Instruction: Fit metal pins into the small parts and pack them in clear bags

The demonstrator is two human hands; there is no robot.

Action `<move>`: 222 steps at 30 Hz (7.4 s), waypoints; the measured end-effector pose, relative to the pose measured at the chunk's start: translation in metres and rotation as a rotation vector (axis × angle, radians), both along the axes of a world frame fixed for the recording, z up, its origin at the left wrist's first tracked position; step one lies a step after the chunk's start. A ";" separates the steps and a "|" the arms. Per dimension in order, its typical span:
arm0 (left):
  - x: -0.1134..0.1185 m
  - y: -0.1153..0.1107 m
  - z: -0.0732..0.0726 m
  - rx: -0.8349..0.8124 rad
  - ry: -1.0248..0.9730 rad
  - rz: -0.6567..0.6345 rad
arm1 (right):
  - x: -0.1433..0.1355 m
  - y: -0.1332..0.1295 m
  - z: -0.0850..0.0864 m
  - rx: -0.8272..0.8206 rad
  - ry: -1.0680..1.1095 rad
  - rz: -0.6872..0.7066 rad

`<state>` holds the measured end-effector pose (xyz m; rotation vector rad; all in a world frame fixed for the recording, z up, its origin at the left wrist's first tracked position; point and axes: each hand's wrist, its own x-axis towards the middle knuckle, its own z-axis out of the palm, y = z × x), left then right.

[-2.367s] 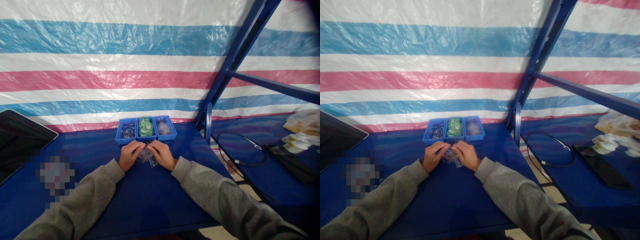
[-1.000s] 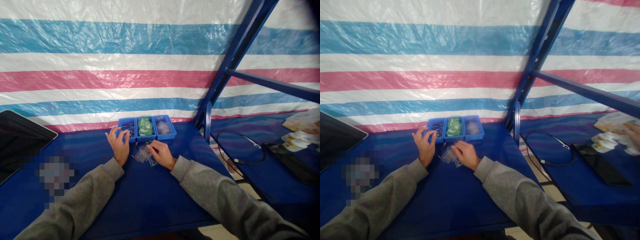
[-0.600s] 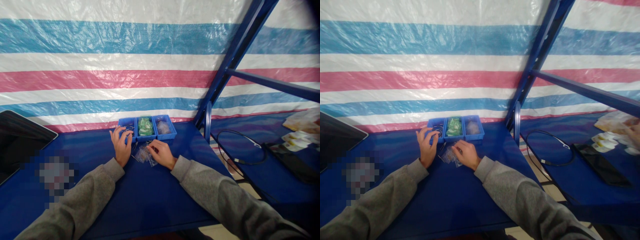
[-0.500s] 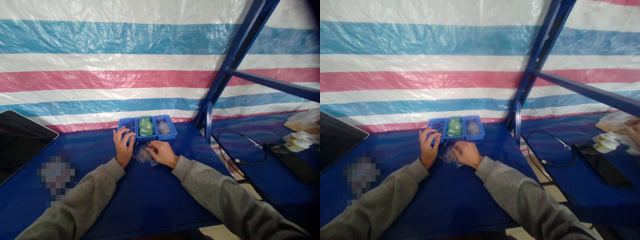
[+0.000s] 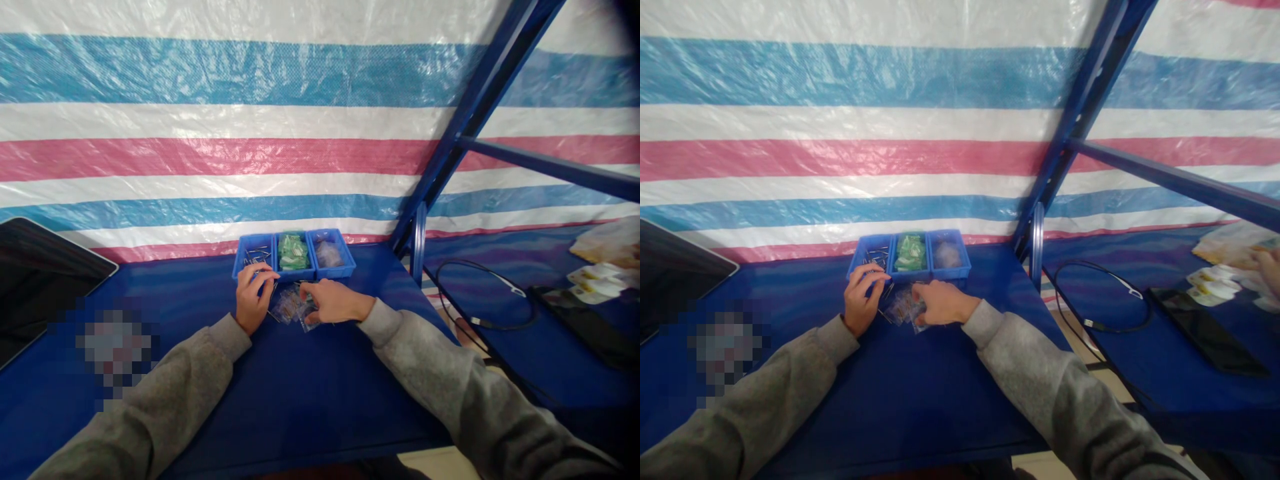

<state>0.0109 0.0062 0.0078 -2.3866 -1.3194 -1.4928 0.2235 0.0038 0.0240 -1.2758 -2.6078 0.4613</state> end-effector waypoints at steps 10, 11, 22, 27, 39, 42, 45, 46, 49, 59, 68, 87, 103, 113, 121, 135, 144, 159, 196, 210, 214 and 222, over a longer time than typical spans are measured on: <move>0.000 -0.001 0.002 -0.013 -0.004 -0.022 | -0.002 -0.004 0.015 0.005 -0.164 -0.174; 0.000 -0.001 0.002 -0.015 -0.006 -0.024 | -0.003 -0.004 0.016 0.006 -0.176 -0.191; 0.001 -0.001 0.003 -0.012 -0.030 -0.054 | -0.007 -0.013 0.026 -0.088 -0.391 -0.252; 0.001 -0.001 0.003 -0.010 -0.030 -0.053 | -0.008 -0.015 0.032 -0.123 -0.427 -0.256; 0.001 0.000 0.002 -0.029 -0.042 -0.076 | -0.012 -0.014 0.025 -0.098 -0.379 -0.289; 0.002 -0.001 0.002 -0.036 -0.046 -0.081 | -0.013 -0.013 0.021 -0.055 -0.358 -0.299; 0.002 -0.001 0.002 -0.040 -0.045 -0.084 | -0.014 -0.012 0.016 -0.020 -0.345 -0.297; 0.002 -0.001 0.002 -0.040 -0.046 -0.085 | -0.014 -0.011 0.014 -0.010 -0.342 -0.299; 0.002 -0.001 0.002 -0.042 -0.044 -0.090 | -0.013 -0.011 0.010 0.023 -0.319 -0.307; 0.002 0.000 0.001 -0.052 -0.058 -0.111 | -0.011 0.000 -0.002 0.145 0.149 -0.405; 0.004 -0.001 0.003 -0.069 -0.021 -0.140 | -0.019 0.000 -0.026 -0.232 1.004 -0.443; 0.007 0.002 -0.003 -0.079 0.319 -0.204 | -0.026 -0.007 -0.035 -0.350 1.386 -0.311; 0.005 -0.002 0.000 -0.062 0.142 -0.177 | -0.030 -0.014 -0.038 -0.228 1.129 -0.290; 0.006 -0.002 -0.001 -0.063 0.160 -0.208 | -0.029 -0.014 -0.037 -0.083 1.027 -0.341; 0.005 -0.001 -0.004 -0.068 0.168 -0.280 | -0.027 -0.016 -0.033 0.037 0.862 -0.359; 0.005 -0.002 -0.004 -0.099 0.189 -0.293 | -0.026 -0.015 -0.034 0.110 0.808 -0.298; 0.005 -0.002 -0.003 -0.140 0.205 -0.256 | -0.027 -0.016 -0.033 0.045 0.951 -0.283; 0.007 -0.002 -0.002 -0.125 0.124 -0.334 | -0.026 -0.017 -0.031 0.147 0.841 -0.270; 0.008 -0.004 0.000 -0.088 0.037 -0.347 | -0.027 -0.017 -0.032 0.174 0.795 -0.267; 0.007 -0.004 0.000 -0.089 0.024 -0.329 | -0.027 -0.019 -0.033 0.067 0.929 -0.265; 0.007 -0.004 0.000 -0.092 0.027 -0.331 | -0.027 -0.017 -0.034 0.085 0.924 -0.273; 0.008 -0.005 0.002 -0.067 0.014 -0.337 | -0.027 -0.018 -0.030 0.132 0.855 -0.278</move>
